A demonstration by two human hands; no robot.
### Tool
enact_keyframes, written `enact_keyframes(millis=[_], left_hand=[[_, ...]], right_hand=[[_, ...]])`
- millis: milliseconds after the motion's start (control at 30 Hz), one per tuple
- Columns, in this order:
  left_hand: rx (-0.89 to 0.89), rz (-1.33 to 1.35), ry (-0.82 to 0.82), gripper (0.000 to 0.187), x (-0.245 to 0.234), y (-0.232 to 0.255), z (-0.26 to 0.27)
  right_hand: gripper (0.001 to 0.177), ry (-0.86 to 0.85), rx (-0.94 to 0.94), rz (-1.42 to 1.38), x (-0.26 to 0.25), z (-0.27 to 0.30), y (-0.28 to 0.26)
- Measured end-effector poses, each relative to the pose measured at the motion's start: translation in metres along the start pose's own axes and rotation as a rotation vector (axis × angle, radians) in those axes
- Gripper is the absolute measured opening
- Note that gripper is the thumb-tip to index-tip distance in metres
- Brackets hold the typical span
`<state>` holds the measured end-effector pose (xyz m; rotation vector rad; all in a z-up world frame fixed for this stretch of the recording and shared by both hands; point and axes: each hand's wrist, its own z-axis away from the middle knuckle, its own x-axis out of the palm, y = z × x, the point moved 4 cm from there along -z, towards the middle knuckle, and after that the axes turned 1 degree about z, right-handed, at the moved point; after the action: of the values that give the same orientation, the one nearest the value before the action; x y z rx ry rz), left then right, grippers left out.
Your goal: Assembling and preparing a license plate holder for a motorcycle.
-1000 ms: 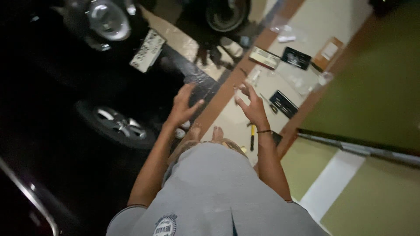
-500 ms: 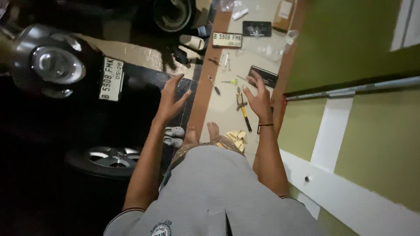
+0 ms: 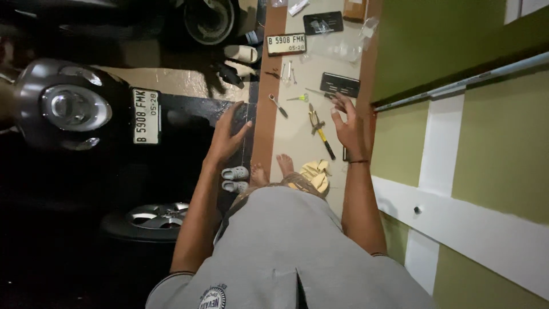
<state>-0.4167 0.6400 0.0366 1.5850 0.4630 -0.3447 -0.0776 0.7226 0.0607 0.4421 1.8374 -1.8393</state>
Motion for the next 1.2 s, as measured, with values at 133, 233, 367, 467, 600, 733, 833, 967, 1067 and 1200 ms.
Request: enact_keyframes(millis=[133, 233, 367, 467, 600, 733, 833, 967, 1067, 1200], left_hand=[[-0.099, 0.014, -0.019, 0.062, -0.019, 0.001, 0.009], [-0.082, 0.025, 0.041, 0.065, -0.029, -0.01, 0.018], [-0.045, -0.013, 0.094, 0.064, -0.04, -0.022, 0.026], [-0.068, -0.03, 0.105, 0.064, -0.045, -0.026, 0.024], [-0.085, 0.019, 0.035, 0.071, -0.048, -0.028, 0.018], [-0.064, -0.009, 0.0, 0.069, -0.049, -0.009, 0.002], [-0.42, -0.024, -0.11, 0.073, -0.039, -0.019, -0.02], [-0.118, -0.16, -0.004, 0.071, -0.021, -0.047, -0.048], [-0.098, -0.225, -0.015, 0.073, -0.025, -0.053, -0.068], [-0.069, -0.255, -0.013, 0.073, -0.027, -0.068, -0.077]], right_hand=[[0.047, -0.039, -0.101, -0.128, 0.025, -0.009, 0.025], [0.049, -0.052, -0.064, 0.004, 0.037, -0.013, 0.014], [0.049, -0.095, -0.113, -0.067, 0.054, -0.019, 0.002], [0.05, -0.123, -0.087, -0.038, 0.061, -0.03, -0.001], [0.054, -0.178, -0.061, 0.023, 0.063, -0.041, 0.004], [0.054, -0.163, -0.032, -0.013, 0.051, -0.05, 0.031], [0.056, -0.135, -0.079, -0.009, 0.052, -0.073, 0.05], [0.056, -0.149, -0.053, -0.079, 0.07, -0.102, 0.061], [0.058, -0.226, -0.091, -0.083, 0.099, -0.125, 0.05], [0.056, -0.401, -0.124, -0.111, 0.129, -0.142, -0.003]])
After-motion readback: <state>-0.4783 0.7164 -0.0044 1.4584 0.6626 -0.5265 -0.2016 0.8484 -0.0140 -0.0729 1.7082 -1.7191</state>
